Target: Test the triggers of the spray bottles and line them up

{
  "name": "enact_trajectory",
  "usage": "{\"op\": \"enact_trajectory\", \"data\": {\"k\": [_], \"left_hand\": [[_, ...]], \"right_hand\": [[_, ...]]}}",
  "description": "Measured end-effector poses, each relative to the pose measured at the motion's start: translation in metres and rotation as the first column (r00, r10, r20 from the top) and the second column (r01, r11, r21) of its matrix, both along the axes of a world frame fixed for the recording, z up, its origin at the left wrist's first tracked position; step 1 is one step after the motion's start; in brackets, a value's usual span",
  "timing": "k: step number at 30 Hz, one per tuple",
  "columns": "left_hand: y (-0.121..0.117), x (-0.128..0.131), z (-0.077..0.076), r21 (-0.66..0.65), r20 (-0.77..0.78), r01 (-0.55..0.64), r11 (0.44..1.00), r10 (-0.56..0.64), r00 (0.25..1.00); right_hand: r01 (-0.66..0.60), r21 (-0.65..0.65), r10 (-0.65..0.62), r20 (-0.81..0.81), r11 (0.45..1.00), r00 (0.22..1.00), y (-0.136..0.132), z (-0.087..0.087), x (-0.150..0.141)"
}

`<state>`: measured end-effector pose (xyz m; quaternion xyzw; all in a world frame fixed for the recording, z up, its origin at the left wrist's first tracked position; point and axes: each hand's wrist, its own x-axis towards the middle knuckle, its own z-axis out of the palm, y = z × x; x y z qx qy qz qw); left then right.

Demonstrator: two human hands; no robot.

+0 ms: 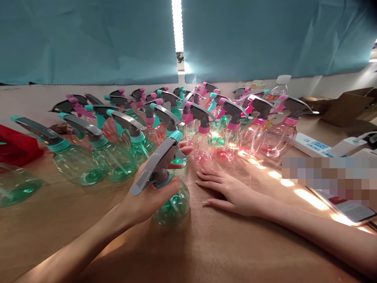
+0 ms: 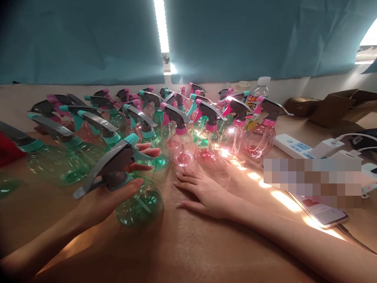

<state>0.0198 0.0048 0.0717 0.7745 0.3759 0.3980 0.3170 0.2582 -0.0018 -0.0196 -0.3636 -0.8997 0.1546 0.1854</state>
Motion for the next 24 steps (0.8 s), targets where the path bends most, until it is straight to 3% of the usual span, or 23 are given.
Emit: {"op": "enact_trajectory", "data": {"k": [10,15,19,24], "left_hand": [[0.000,0.002,0.004,-0.021,-0.001,-0.015,1.000,0.015,1.000],[-0.006,-0.002,-0.007,-0.016,-0.025,-0.067,0.998,0.067,0.997],[-0.012,-0.003,-0.014,-0.003,-0.048,-0.028,1.000,0.028,0.998],[-0.014,0.003,-0.005,-0.004,-0.052,-0.017,1.000,0.017,0.999]], "right_hand": [[0.000,0.004,0.000,0.023,1.000,1.000,0.000,0.000,0.001],[-0.002,0.004,0.002,-0.017,1.000,1.000,0.000,0.000,0.001],[-0.004,-0.010,0.004,-0.027,1.000,1.000,0.000,0.000,0.001],[-0.001,-0.009,0.000,-0.042,1.000,0.999,0.000,0.000,0.001]]}}
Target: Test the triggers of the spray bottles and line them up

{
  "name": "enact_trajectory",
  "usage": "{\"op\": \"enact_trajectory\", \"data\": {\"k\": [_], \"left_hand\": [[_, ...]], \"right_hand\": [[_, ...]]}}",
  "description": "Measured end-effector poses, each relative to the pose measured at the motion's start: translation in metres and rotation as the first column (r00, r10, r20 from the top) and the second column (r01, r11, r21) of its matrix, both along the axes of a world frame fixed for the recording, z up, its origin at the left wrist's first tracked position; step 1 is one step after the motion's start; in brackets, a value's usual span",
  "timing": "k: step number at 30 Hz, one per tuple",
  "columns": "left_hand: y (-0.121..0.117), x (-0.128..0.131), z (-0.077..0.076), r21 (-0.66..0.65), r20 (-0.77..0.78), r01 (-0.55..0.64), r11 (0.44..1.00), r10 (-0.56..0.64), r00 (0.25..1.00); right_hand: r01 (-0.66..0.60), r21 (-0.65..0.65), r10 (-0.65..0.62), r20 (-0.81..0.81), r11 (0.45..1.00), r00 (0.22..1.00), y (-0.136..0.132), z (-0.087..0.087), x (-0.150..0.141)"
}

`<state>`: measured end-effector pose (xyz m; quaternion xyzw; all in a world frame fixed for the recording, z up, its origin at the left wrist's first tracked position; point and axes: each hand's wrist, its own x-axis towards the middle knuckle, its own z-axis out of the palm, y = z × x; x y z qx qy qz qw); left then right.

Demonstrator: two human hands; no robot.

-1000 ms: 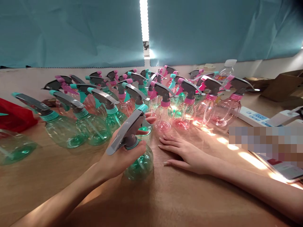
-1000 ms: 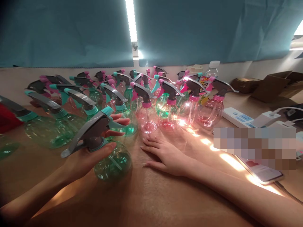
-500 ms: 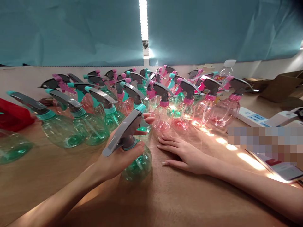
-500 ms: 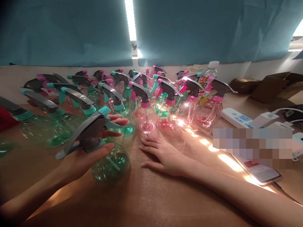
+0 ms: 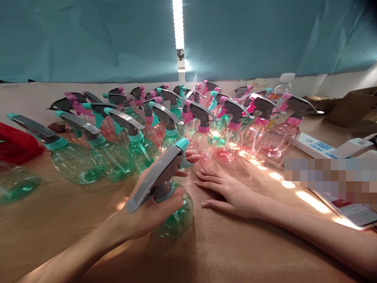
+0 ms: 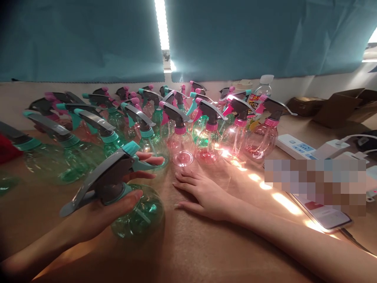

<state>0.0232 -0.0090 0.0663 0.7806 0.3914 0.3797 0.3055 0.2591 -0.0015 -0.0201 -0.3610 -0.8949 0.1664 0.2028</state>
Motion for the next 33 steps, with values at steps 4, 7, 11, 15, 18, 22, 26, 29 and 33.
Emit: {"op": "enact_trajectory", "data": {"k": [4,7,11,15,18,22,26,29,33], "left_hand": [[-0.001,0.004,0.007,-0.042,-0.005,-0.005,0.999,0.005,1.000],[-0.001,0.005,0.008,0.000,0.020,0.010,1.000,-0.010,1.000],[0.000,0.006,0.012,0.003,0.019,0.052,0.999,-0.052,0.998],[-0.001,0.007,0.015,-0.016,0.002,0.052,0.998,-0.052,0.999],[-0.001,0.006,0.011,0.015,0.030,0.055,0.998,-0.056,0.998],[0.000,0.004,0.011,0.029,0.026,0.073,0.997,-0.073,0.997],[-0.001,0.007,0.019,-0.035,0.005,0.069,0.997,-0.068,0.998],[-0.001,0.009,0.019,-0.050,0.010,0.074,0.996,-0.074,0.997],[0.001,0.007,0.009,-0.068,0.050,0.077,0.995,-0.074,0.996]], "right_hand": [[0.003,0.007,-0.003,-0.001,1.000,1.000,0.000,-0.001,0.000],[0.002,0.013,-0.002,0.018,1.000,1.000,0.000,-0.002,0.000],[-0.005,0.014,0.005,-0.001,1.000,1.000,0.000,-0.003,0.001],[-0.007,-0.002,0.007,-0.019,1.000,1.000,0.000,-0.004,0.001],[-0.004,-0.019,0.004,-0.016,1.000,1.000,0.000,-0.002,0.001],[-0.001,-0.015,0.001,0.003,1.000,1.000,-0.001,-0.001,0.001],[-0.004,0.007,0.004,0.038,1.000,0.999,0.000,-0.001,0.000],[-0.003,0.024,0.002,0.049,1.000,0.999,0.000,-0.001,0.000],[0.002,0.032,-0.004,0.070,0.999,0.998,-0.001,0.000,0.000]]}}
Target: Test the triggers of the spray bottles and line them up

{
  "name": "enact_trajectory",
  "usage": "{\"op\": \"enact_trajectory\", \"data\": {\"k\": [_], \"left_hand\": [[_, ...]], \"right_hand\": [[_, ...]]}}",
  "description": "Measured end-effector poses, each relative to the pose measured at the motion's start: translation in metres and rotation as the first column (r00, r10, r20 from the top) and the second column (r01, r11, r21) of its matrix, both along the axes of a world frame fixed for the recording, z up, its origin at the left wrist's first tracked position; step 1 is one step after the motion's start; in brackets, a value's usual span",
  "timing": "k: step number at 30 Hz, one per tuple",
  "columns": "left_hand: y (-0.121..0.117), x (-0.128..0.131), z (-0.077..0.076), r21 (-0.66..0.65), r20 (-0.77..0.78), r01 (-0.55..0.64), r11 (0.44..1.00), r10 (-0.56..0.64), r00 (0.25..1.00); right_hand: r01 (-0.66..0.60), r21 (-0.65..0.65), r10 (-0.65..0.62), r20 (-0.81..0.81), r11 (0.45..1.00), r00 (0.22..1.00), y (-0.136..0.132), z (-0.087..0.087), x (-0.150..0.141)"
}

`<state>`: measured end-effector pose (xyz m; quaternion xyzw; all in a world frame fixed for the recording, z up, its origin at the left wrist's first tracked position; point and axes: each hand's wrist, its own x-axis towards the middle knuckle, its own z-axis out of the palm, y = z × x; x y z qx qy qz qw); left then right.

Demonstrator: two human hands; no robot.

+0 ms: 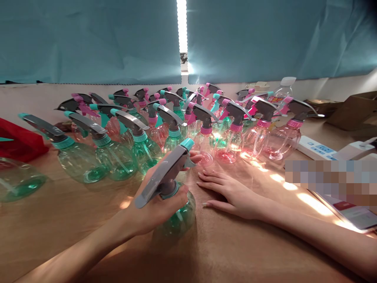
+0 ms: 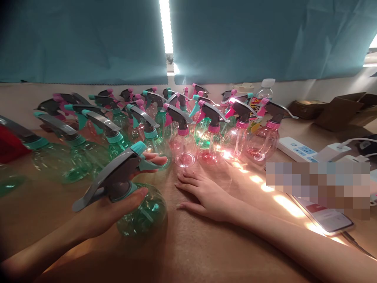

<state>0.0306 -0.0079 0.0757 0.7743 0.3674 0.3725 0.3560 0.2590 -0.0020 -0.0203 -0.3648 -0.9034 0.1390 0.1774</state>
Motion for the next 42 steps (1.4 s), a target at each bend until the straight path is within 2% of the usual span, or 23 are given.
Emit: {"op": "enact_trajectory", "data": {"k": [12,15,20,27,32,36,39,42], "left_hand": [[0.001,-0.002,-0.007,0.039,-0.023,-0.076,0.996,0.077,0.997],[0.002,-0.003,-0.008,0.060,-0.020,-0.052,0.997,0.054,0.998],[0.001,-0.002,-0.002,0.048,-0.017,0.003,0.999,-0.002,1.000],[-0.001,0.000,0.004,-0.004,-0.060,-0.020,1.000,0.019,0.998],[-0.004,-0.002,0.001,-0.041,-0.053,-0.045,0.998,0.043,0.998],[-0.006,-0.005,-0.001,-0.054,-0.085,-0.126,0.991,0.121,0.989],[-0.006,-0.005,-0.004,-0.038,-0.094,-0.145,0.989,0.141,0.985],[-0.004,-0.005,-0.009,0.027,-0.034,-0.119,0.992,0.120,0.992]], "right_hand": [[0.002,-0.007,-0.002,-0.036,1.000,0.999,0.000,-0.001,0.000],[0.001,-0.012,-0.001,-0.039,1.000,0.999,0.000,-0.001,0.000],[-0.001,-0.009,0.001,-0.038,1.000,0.999,0.000,-0.002,0.000],[0.000,0.002,0.000,-0.034,1.000,0.999,0.001,-0.002,0.000],[0.000,0.004,0.000,-0.014,1.000,1.000,0.001,-0.002,0.000],[0.003,-0.006,-0.003,-0.022,1.000,1.000,0.000,-0.001,0.000],[0.002,-0.012,-0.002,-0.017,1.000,1.000,0.000,0.000,0.000],[0.000,-0.013,0.000,-0.026,1.000,1.000,0.000,0.000,0.000]]}}
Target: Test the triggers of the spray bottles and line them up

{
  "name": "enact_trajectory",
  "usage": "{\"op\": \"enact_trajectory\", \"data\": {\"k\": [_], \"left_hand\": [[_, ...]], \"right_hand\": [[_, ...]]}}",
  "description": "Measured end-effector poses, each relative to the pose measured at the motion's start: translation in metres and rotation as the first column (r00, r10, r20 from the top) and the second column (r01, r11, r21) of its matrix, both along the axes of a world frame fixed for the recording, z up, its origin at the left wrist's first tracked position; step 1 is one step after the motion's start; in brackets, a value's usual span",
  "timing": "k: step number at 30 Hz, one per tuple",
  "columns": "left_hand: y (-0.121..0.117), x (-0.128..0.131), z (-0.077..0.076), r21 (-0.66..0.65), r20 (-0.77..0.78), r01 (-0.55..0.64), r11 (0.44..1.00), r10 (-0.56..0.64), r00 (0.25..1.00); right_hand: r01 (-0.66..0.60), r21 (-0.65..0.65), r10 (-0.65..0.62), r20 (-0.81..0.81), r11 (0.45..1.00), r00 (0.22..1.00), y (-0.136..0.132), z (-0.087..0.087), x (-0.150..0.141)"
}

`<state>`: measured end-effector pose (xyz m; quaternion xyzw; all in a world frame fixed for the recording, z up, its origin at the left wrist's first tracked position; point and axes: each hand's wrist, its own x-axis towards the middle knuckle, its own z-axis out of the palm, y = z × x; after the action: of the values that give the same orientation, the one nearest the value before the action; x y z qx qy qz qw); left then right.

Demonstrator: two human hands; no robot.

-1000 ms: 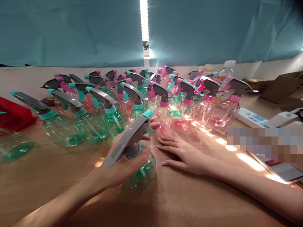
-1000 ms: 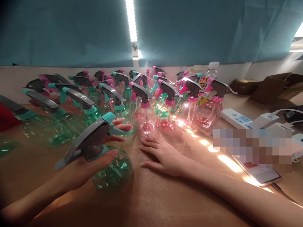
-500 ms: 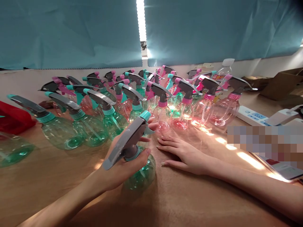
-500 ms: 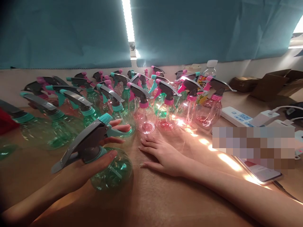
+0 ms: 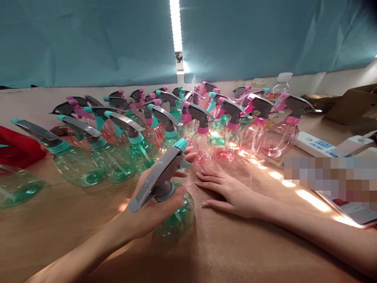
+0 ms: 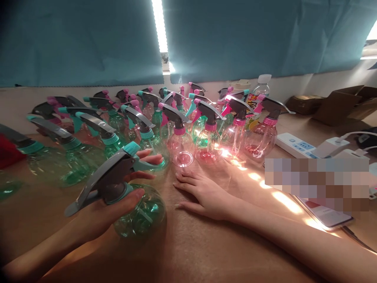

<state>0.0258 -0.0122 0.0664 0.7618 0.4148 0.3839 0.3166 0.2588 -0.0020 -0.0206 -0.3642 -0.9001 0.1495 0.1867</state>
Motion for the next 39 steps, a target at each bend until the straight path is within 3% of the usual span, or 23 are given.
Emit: {"op": "enact_trajectory", "data": {"k": [8,12,16,20,23,27,33,39], "left_hand": [[0.002,0.001,-0.007,0.048,0.026,-0.001,0.999,0.000,1.000],[0.001,0.002,-0.002,0.019,0.038,-0.008,1.000,0.007,0.999],[0.000,0.003,0.009,-0.026,0.027,0.116,0.993,-0.115,0.993],[-0.001,0.004,0.017,-0.058,0.010,0.119,0.991,-0.119,0.993],[0.000,0.004,0.017,-0.023,0.012,0.144,0.989,-0.144,0.989],[0.000,0.002,0.013,-0.099,-0.071,0.102,0.990,-0.109,0.991],[0.001,0.001,0.013,-0.018,-0.075,0.085,0.996,-0.086,0.993],[0.003,0.005,0.019,-0.123,-0.057,0.123,0.985,-0.130,0.990]], "right_hand": [[0.003,0.003,-0.003,0.014,1.000,1.000,0.000,0.000,0.000],[0.003,0.001,-0.003,0.009,1.000,1.000,0.000,0.000,-0.001],[-0.001,-0.012,0.000,-0.012,1.000,1.000,0.000,-0.001,0.000],[-0.002,-0.025,0.000,-0.073,1.000,0.997,-0.001,-0.003,0.001],[-0.006,-0.039,0.004,-0.062,0.999,0.998,-0.001,-0.004,0.002],[-0.006,-0.046,0.005,-0.032,0.999,0.999,0.000,-0.004,0.002],[0.000,-0.052,-0.001,-0.013,0.999,1.000,0.000,-0.006,0.002],[0.013,-0.037,-0.015,-0.051,0.999,0.999,-0.001,-0.007,0.003]]}}
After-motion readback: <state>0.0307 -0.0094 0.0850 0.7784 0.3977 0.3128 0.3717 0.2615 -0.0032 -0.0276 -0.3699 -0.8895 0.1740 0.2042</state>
